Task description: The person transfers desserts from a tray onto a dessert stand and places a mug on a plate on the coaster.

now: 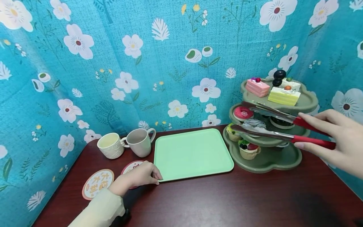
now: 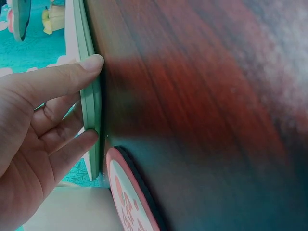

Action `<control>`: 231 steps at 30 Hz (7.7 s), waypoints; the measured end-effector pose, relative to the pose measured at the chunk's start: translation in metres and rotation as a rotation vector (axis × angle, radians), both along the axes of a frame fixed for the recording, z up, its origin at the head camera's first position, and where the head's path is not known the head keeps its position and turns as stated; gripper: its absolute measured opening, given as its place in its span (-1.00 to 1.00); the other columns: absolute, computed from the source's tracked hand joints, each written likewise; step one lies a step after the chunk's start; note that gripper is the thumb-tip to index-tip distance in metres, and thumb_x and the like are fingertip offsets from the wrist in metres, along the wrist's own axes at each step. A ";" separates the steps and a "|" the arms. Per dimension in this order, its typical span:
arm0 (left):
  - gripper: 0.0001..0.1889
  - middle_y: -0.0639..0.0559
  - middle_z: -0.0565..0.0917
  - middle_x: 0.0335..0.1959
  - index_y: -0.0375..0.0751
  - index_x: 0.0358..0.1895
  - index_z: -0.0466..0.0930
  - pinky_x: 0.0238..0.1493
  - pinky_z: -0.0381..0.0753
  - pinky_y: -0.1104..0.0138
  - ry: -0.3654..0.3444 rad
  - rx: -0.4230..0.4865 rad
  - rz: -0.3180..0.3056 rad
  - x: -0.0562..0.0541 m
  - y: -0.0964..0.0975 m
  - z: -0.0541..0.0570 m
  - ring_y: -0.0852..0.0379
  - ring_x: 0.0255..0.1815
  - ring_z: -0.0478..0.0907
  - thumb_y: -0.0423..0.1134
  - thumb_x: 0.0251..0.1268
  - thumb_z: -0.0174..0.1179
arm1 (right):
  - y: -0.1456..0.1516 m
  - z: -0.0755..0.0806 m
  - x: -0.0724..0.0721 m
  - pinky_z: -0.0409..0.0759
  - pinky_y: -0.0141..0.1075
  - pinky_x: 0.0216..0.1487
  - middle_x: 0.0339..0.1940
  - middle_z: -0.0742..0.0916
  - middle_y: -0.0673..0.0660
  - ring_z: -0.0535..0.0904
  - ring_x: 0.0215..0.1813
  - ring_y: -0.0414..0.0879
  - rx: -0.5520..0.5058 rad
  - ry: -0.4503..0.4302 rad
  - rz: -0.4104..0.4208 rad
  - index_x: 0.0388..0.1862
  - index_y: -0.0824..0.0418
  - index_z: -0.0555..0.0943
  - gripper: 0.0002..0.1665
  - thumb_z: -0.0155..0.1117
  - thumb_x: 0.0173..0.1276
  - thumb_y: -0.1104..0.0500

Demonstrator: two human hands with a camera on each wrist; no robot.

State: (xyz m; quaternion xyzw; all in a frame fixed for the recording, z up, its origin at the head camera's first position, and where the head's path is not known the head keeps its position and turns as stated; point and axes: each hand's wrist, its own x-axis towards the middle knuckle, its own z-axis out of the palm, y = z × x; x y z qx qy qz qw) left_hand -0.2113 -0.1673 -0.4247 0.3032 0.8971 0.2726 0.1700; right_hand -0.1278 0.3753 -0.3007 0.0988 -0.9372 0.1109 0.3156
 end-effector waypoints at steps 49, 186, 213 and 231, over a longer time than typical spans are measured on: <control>-0.87 0.20 0.73 -0.47 -0.16 -0.32 0.83 -0.30 0.61 0.46 0.014 -0.012 -0.004 -0.001 0.000 0.000 0.41 -0.43 0.57 -0.48 0.15 0.47 | -0.151 -0.101 -0.069 0.50 -0.28 -0.27 -0.02 0.59 0.04 0.49 -0.19 -0.15 -0.055 -0.509 0.490 0.33 0.29 0.60 -0.19 0.49 0.28 -0.20; -0.69 -0.05 0.63 -0.27 -0.26 0.07 0.73 -0.19 0.60 0.20 0.019 -0.151 0.575 -0.017 -0.097 0.000 0.04 -0.26 0.51 -0.43 0.25 0.36 | -0.406 -0.131 -0.065 0.62 -0.32 -0.04 -0.11 0.72 0.07 0.68 -0.04 -0.11 0.379 -0.423 0.808 -0.16 0.13 0.80 -0.82 0.54 0.24 0.21; -0.65 -0.02 0.54 -0.37 -0.22 -0.01 0.66 -0.34 0.50 0.25 -0.030 -0.140 0.482 0.029 -0.079 0.006 0.06 -0.38 0.45 -0.39 0.13 0.51 | -0.358 -0.112 -0.048 0.53 -0.42 0.15 0.11 0.67 0.07 0.59 0.16 -0.20 0.406 -0.619 0.992 0.10 0.24 0.75 -0.58 0.52 0.24 0.29; -0.59 -0.04 0.48 -0.33 -0.28 0.09 0.63 -0.39 0.47 0.18 0.019 -0.178 0.410 0.058 -0.048 0.006 0.04 -0.38 0.42 -0.38 0.15 0.46 | -0.307 -0.124 -0.041 0.54 -0.44 0.04 0.11 0.53 0.03 0.56 -0.01 -0.27 0.280 -0.753 0.982 0.27 0.25 0.65 -0.45 0.51 0.30 0.18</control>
